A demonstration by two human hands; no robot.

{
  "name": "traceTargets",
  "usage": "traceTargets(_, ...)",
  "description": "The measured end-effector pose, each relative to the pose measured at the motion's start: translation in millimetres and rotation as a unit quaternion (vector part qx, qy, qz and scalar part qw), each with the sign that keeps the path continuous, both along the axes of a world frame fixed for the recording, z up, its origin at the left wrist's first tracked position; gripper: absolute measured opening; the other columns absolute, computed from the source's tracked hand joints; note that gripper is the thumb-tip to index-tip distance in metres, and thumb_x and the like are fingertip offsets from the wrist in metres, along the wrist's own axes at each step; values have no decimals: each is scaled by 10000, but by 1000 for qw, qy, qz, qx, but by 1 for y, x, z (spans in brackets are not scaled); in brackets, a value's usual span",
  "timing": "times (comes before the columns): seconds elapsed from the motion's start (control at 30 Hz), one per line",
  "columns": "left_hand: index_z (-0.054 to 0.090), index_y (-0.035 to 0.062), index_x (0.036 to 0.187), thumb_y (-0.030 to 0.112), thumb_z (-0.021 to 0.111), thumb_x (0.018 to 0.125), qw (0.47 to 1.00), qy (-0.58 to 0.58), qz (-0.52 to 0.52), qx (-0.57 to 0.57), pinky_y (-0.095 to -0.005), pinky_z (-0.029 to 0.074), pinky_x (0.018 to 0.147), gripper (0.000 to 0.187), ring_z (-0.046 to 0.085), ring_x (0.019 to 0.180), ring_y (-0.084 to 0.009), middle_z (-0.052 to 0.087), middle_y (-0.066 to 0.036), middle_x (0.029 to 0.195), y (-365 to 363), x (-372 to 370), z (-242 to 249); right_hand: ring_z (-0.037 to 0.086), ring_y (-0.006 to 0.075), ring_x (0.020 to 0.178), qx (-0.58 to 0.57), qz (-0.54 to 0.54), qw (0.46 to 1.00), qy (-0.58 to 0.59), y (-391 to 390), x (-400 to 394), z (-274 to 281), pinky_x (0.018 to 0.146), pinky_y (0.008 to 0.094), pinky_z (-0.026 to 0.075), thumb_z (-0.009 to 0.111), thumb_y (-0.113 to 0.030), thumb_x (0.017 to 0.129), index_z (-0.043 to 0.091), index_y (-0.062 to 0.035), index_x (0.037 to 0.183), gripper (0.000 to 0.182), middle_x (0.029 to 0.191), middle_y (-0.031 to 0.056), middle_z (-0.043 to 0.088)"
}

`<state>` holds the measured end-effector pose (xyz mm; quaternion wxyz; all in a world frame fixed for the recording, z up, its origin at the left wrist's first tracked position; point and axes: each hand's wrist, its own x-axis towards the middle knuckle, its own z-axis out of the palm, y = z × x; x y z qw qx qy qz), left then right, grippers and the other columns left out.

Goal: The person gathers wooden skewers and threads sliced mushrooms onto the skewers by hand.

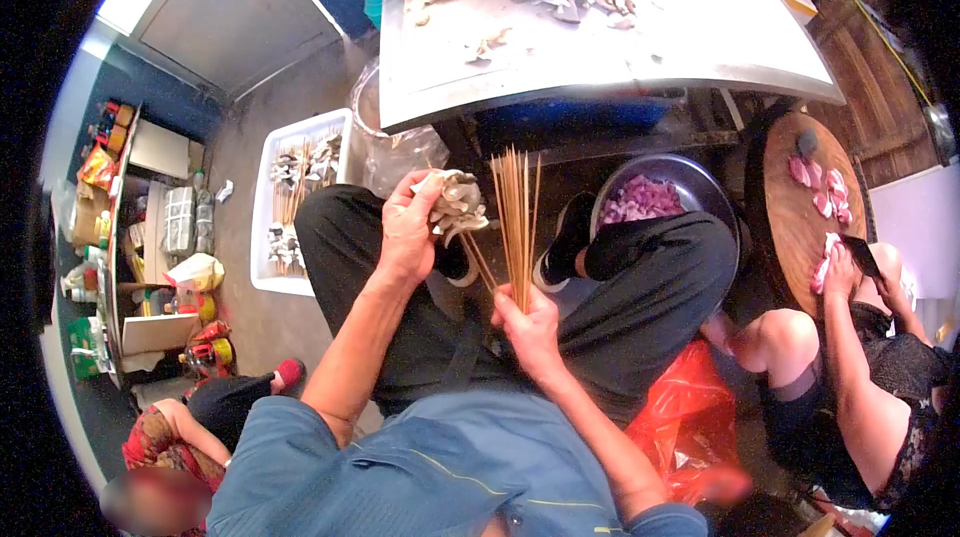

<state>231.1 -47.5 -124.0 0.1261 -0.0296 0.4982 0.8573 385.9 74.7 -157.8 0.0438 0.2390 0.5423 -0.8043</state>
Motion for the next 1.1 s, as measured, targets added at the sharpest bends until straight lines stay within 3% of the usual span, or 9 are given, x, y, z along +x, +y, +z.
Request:
traceTargets(0.4,602,16,987,131,602,919,998,-10,-55,9,-276,554,700,134,650,765,-128,669,-71,898,5,14,-4,472,38,542,-3,-14,1000,6,-4,9,-5,485,189,357,608,-132,894,586,-16,988,151,675,3,587)
traceTargets(0.5,607,15,992,129,604,918,996,-6,-76,-36,-263,545,687,136,643,757,-118,671,-68,904,6,19,-10,460,38,520,-2,-13,1000,7,-5,8,-4,471,187,349,603,-124,895,583,-13,992,149,669,7,585)
traceTargets(0.8,614,18,998,120,595,921,997,-20,-72,-3,-253,536,713,130,641,777,-109,671,-64,909,7,21,-9,418,32,462,-54,-30,998,4,-6,0,-4,411,179,304,594,-113,900,562,-26,1023,154,651,14,575)
traceTargets(1.1,541,8,1126,117,596,914,995,37,-93,5,-309,545,804,245,647,871,-156,649,-83,1013,4,14,0,392,28,433,-17,-38,999,1,-2,-10,2,387,186,284,587,-164,923,580,-52,1000,135,641,8,571)
